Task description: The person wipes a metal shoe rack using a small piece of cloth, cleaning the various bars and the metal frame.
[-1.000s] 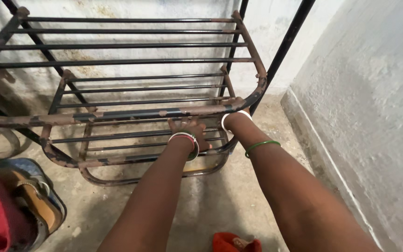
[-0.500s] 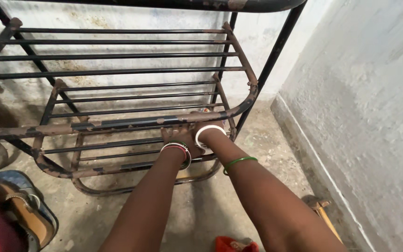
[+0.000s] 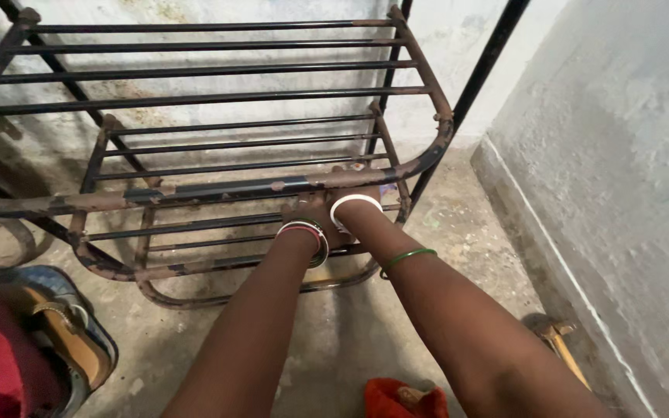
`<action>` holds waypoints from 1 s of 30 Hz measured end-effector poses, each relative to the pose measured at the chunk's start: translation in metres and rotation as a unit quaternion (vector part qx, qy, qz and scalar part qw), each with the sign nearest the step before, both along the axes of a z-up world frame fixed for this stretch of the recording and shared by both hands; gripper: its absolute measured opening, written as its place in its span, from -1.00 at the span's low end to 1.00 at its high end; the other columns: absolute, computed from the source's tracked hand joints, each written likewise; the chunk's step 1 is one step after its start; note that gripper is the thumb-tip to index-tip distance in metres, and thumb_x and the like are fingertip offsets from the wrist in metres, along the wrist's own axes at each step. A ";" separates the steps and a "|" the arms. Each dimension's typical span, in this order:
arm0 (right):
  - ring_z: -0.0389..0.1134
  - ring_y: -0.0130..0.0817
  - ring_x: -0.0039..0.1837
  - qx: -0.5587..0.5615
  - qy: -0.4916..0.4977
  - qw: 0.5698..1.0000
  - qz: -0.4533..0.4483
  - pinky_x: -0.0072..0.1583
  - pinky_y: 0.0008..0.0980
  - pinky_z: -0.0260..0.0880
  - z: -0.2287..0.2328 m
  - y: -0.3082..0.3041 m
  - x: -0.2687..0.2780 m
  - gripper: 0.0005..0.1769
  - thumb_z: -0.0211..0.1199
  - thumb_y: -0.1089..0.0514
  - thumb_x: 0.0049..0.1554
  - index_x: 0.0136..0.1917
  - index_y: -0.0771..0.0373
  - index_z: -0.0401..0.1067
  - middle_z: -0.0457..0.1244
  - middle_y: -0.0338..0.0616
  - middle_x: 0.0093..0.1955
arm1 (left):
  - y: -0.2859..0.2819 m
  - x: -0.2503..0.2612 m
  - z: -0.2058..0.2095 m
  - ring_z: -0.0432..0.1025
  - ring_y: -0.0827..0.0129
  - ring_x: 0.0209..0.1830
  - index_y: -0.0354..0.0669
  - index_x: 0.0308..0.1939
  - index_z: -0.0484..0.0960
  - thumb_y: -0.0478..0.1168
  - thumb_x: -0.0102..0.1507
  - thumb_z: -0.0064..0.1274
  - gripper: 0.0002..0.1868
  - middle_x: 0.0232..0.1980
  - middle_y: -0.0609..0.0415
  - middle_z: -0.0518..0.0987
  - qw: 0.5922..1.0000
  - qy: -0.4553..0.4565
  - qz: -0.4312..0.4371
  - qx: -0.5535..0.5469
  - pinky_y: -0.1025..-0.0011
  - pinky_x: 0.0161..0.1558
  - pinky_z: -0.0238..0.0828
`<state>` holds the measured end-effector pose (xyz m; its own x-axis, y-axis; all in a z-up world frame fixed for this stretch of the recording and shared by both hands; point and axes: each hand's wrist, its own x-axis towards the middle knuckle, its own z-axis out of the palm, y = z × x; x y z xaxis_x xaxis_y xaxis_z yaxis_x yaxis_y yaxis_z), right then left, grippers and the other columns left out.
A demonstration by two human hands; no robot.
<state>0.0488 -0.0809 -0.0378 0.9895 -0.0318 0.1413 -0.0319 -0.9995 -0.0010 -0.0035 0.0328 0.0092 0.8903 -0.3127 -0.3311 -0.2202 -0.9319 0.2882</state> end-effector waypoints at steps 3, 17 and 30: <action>0.30 0.04 0.34 0.068 0.019 0.996 0.062 0.35 -0.02 0.25 0.015 -0.004 -0.005 -0.64 0.14 -0.07 0.17 0.18 0.08 0.43 0.37 -0.02 0.21 | 0.009 0.001 -0.003 -0.09 0.06 0.66 0.34 0.53 0.20 0.30 0.06 0.28 0.00 0.67 0.12 0.00 1.000 -0.009 -0.029 0.004 -0.23 0.51 -0.16; 0.38 0.08 0.24 0.539 -0.094 0.817 -0.182 0.32 -0.08 0.36 -0.014 -0.018 0.017 -0.51 -0.03 -0.14 0.35 0.17 0.30 0.45 0.37 0.13 0.21 | 0.036 0.016 -0.022 -0.14 0.01 0.67 0.32 0.48 0.29 0.21 0.10 0.31 -0.10 0.69 0.09 -0.07 0.997 -0.010 -0.039 0.062 -0.34 0.51 -0.19; 0.14 0.13 0.44 -0.078 0.152 0.981 0.097 0.41 0.04 0.11 0.036 -0.048 -0.009 -0.52 0.07 -0.12 0.26 0.25 0.24 0.44 0.14 0.24 0.43 | 0.054 0.017 -0.018 -0.20 0.03 0.70 0.37 0.49 0.29 0.23 0.09 0.33 -0.08 0.71 0.11 -0.13 0.997 0.000 -0.034 0.076 -0.26 0.52 -0.10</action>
